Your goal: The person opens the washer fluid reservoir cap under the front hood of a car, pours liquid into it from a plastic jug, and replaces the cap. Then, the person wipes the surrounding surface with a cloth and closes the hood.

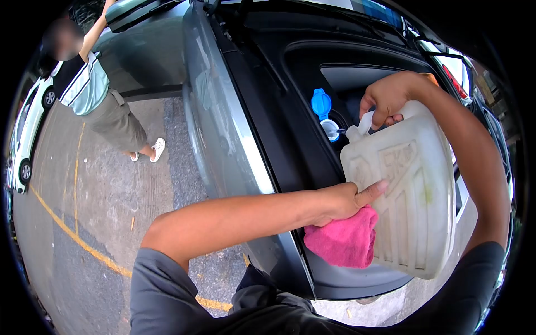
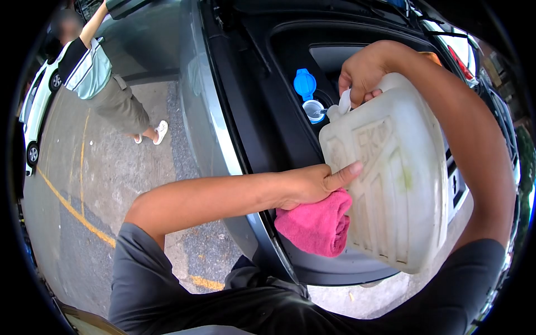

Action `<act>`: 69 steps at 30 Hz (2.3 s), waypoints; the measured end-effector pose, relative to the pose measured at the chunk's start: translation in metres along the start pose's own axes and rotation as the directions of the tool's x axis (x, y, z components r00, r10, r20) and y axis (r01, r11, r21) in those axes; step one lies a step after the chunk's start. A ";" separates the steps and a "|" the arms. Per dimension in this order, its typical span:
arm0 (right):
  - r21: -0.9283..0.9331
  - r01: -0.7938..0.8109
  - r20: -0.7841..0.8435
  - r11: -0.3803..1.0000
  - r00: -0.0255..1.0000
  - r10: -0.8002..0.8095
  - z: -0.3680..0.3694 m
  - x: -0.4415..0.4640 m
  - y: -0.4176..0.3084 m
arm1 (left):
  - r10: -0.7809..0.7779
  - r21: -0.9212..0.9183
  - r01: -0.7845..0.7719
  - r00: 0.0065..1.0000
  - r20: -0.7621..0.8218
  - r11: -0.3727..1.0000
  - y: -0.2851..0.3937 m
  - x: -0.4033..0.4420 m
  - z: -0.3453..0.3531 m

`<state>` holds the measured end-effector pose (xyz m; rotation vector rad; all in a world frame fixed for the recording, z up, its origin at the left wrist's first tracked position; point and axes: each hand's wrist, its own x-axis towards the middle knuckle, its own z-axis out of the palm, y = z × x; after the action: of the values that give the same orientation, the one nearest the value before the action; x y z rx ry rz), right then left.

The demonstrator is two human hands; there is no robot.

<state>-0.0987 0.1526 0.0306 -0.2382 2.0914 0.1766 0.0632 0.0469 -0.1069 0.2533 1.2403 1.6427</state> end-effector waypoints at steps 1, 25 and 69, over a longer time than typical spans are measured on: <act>-0.013 -0.018 -0.014 1.000 1.000 0.018 0.000 -0.002 -0.001 | 0.001 0.001 -0.001 1.000 0.003 1.000 0.001 0.002 -0.001; -0.030 0.028 0.032 0.999 0.999 -0.027 -0.004 0.011 0.001 | -0.029 0.003 0.029 1.000 -0.008 1.000 -0.003 0.006 -0.005; 0.000 0.034 0.039 0.999 0.999 -0.034 -0.011 0.016 -0.006 | 0.024 0.008 -0.023 0.997 -0.074 1.000 -0.001 0.003 -0.002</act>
<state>-0.1148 0.1431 0.0221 -0.2679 2.0472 0.1605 0.0613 0.0479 -0.1095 0.2134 1.3038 1.6815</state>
